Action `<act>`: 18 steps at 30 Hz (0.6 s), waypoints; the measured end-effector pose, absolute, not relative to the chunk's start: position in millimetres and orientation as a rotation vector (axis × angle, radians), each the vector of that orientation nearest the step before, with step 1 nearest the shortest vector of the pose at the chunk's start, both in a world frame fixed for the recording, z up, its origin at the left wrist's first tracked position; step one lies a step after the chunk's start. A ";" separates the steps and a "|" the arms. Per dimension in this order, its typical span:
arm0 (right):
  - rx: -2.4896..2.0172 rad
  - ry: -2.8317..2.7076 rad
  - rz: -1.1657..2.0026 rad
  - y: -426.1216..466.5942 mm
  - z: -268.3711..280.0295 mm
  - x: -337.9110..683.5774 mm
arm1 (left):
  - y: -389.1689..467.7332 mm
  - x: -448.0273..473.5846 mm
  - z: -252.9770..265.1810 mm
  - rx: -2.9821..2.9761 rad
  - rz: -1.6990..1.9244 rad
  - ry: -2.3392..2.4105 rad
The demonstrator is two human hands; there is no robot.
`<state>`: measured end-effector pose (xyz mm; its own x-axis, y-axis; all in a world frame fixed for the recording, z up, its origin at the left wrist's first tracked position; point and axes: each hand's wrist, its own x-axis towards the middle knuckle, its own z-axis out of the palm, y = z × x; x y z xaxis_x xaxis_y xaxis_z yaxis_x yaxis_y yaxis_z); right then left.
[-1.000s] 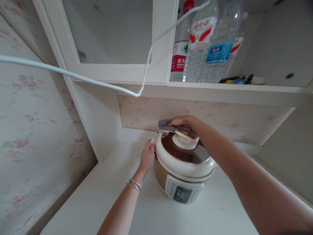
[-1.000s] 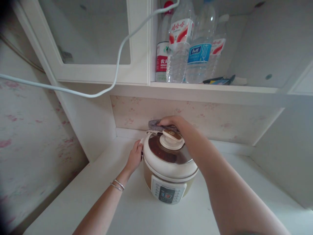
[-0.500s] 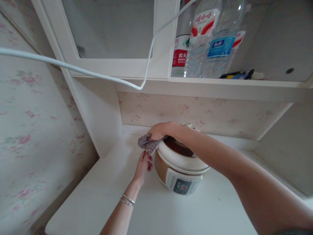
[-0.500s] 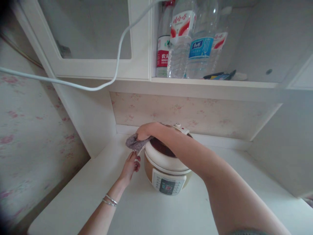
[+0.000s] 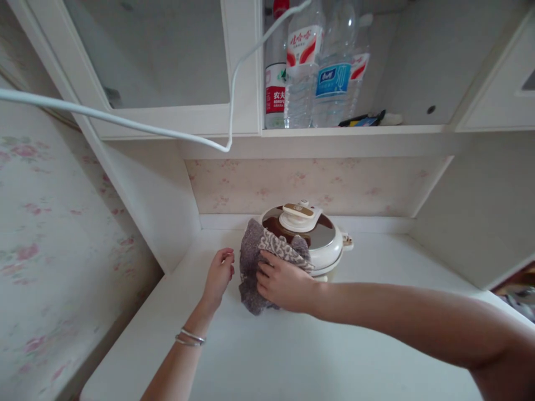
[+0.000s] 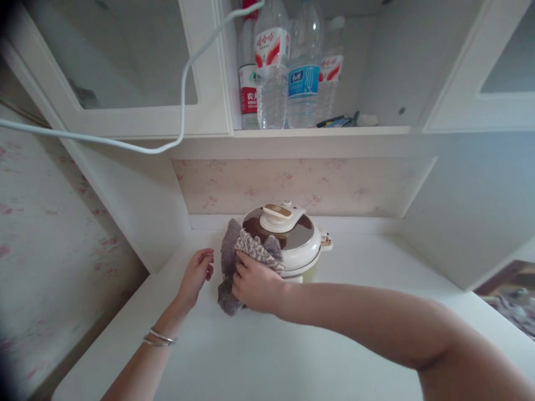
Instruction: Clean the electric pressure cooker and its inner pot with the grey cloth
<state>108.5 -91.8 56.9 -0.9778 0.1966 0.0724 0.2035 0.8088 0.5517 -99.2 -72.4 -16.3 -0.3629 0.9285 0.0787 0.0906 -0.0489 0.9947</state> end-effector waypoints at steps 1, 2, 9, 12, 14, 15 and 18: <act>-0.310 -2.932 -0.909 -95.7 51.8 120.6 | -69.2 -93.3 -12.2 1.145 1.461 1.505; -0.294 -2.896 -0.901 -99.0 47.2 133.1 | -65.3 -87.5 -8.2 1.163 1.433 1.503; -0.325 -2.771 -0.847 -108.3 22.2 224.4 | -29.1 -64.7 16.7 1.320 1.289 1.656; -0.346 -2.708 -0.817 -101.4 10.3 259.7 | -17.5 -61.0 20.7 1.354 1.188 1.687; -0.364 -2.690 -0.790 -93.5 1.3 283.4 | -12.7 -58.6 21.2 1.352 1.148 1.685; -0.386 -2.688 -0.774 -88.9 -4.0 295.7 | -11.2 -57.3 20.9 1.350 1.141 1.682; -0.564 -2.668 -0.699 -75.7 -25.2 331.3 | -9.6 -53.3 18.4 1.340 1.126 1.679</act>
<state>331.3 -75.7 -25.2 -0.8691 0.2902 0.4006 0.4494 0.8016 0.3942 -53.3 -9.6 18.4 -0.2191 0.9757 -0.0047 0.3660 0.0867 0.9266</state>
